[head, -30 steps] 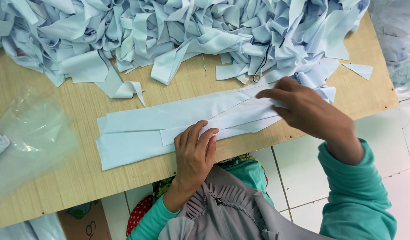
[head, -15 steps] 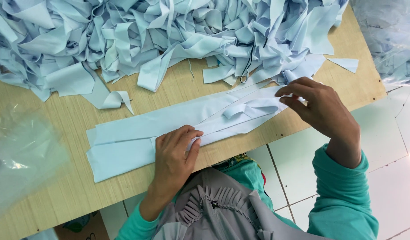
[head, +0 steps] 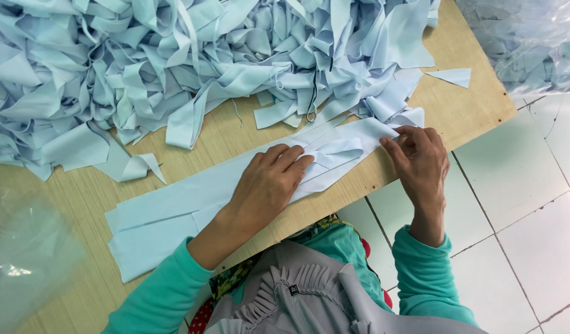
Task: The person folds white fabric strips by hand on a light wood surface, rolling them into small cylinders and placing them into a plastic bag, then puts the filled bag into a cardboard box.
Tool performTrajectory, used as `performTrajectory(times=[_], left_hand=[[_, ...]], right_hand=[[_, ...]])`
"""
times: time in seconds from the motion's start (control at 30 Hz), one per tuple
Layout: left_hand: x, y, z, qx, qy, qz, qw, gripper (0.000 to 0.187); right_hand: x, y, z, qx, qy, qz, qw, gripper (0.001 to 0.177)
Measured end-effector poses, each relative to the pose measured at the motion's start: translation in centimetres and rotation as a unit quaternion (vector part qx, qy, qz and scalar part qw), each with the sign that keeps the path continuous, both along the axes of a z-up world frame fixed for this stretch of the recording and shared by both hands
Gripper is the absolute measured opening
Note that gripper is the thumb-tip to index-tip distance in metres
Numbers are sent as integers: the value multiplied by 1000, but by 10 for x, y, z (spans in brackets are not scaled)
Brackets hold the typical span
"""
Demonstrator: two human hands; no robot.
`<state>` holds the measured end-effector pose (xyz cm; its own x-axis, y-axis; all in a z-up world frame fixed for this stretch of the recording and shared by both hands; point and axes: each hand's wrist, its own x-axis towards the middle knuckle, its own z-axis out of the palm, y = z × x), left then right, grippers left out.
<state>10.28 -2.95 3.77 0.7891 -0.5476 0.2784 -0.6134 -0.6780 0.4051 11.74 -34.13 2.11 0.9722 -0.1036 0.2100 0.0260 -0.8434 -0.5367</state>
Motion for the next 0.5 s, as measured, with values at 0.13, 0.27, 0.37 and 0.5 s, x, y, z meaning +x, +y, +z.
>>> performTrajectory(times=[0.13, 0.27, 0.37, 0.5], left_hand=[[6, -19, -17, 30, 12, -34, 999, 27], [17, -16, -7, 12, 97, -57, 994, 26], [38, -13, 6, -39, 132, -46, 989, 24], [71, -18, 6, -54, 93, -23, 994, 21]], right_hand=[[1, 8, -13, 11, -29, -6, 1000, 36], [2, 18, -15, 96, -48, -4, 994, 28], [-2, 36, -5, 129, -72, 17, 989, 24], [-10, 55, -2, 132, -79, 44, 987, 20]])
